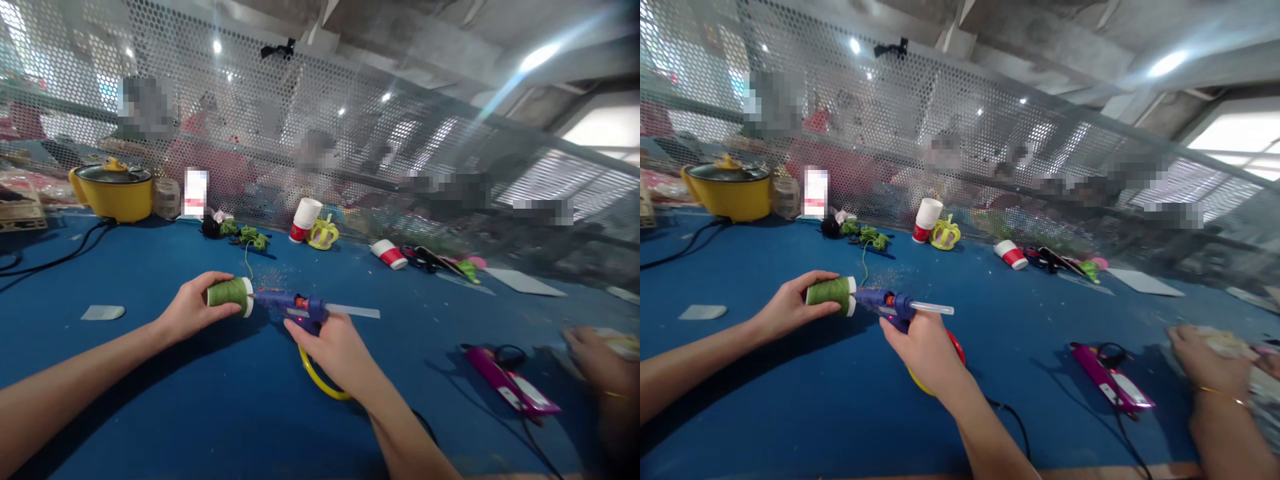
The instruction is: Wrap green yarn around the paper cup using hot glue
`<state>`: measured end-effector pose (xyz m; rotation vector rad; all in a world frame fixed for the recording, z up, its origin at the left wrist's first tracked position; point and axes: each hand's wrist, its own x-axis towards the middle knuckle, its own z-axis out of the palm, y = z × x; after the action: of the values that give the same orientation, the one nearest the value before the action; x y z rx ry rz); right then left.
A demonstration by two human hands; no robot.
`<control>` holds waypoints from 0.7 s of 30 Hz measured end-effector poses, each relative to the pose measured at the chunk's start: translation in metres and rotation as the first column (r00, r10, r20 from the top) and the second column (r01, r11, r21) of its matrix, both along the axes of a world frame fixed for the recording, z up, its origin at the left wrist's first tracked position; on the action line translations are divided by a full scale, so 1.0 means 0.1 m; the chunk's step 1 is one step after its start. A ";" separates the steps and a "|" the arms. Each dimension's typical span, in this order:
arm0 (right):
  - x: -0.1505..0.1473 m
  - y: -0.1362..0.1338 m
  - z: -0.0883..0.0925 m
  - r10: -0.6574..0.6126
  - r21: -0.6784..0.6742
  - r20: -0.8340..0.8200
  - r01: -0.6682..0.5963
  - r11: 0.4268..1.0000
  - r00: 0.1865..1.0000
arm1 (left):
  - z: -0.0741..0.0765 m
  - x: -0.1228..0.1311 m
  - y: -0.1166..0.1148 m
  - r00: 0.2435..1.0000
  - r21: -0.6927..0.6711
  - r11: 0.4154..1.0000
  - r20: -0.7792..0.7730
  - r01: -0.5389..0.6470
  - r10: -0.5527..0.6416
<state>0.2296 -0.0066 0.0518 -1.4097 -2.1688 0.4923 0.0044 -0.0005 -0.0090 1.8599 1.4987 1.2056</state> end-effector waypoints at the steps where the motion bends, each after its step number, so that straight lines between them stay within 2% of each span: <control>1: 0.00 0.00 0.00 -0.002 -0.010 0.004 0.002 1.000 1.000 | 0.00 0.00 0.00 1.000 -0.024 1.000 0.021 -0.005 0.005; 4: -0.01 0.00 0.00 0.004 -0.019 0.012 -0.004 1.000 1.000 | 0.00 0.00 0.01 0.998 -0.075 0.997 0.066 -0.012 0.017; 8: -0.01 0.00 0.00 -0.003 -0.022 -0.011 0.002 1.000 1.000 | -0.01 -0.01 0.01 0.998 -0.066 0.998 0.061 -0.018 0.022; 10: -0.01 0.00 0.01 -0.039 -0.081 -0.061 0.034 0.996 0.997 | -0.01 -0.01 0.01 1.000 -0.022 1.000 0.026 -0.014 0.014; 13: 0.02 0.03 0.05 -0.083 -0.260 -0.219 0.024 0.965 0.972 | -0.02 -0.01 0.00 0.998 0.100 0.995 -0.065 0.020 -0.013; 15: 0.06 0.11 0.07 -0.090 -0.339 -0.350 -0.036 0.940 0.932 | -0.03 -0.02 0.00 0.989 0.174 0.983 -0.140 0.065 -0.040; 17: 0.12 0.25 0.09 -0.112 -0.349 -0.449 -0.059 0.935 0.886 | -0.03 -0.02 -0.01 0.977 0.211 0.972 -0.205 0.103 -0.059; 19: 0.17 0.44 0.07 -0.165 -0.327 -0.495 -0.007 0.945 0.853 | -0.03 -0.02 -0.01 0.967 0.228 0.966 -0.247 0.124 -0.066; 21: 0.21 0.65 0.03 -0.238 -0.284 -0.452 0.114 0.952 0.860 | -0.03 -0.03 -0.02 0.960 0.248 0.958 -0.272 0.141 -0.071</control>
<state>0.2508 0.0586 0.0543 -1.4110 -1.6001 0.9596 0.0018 -0.0024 -0.0124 2.3253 1.3978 1.1948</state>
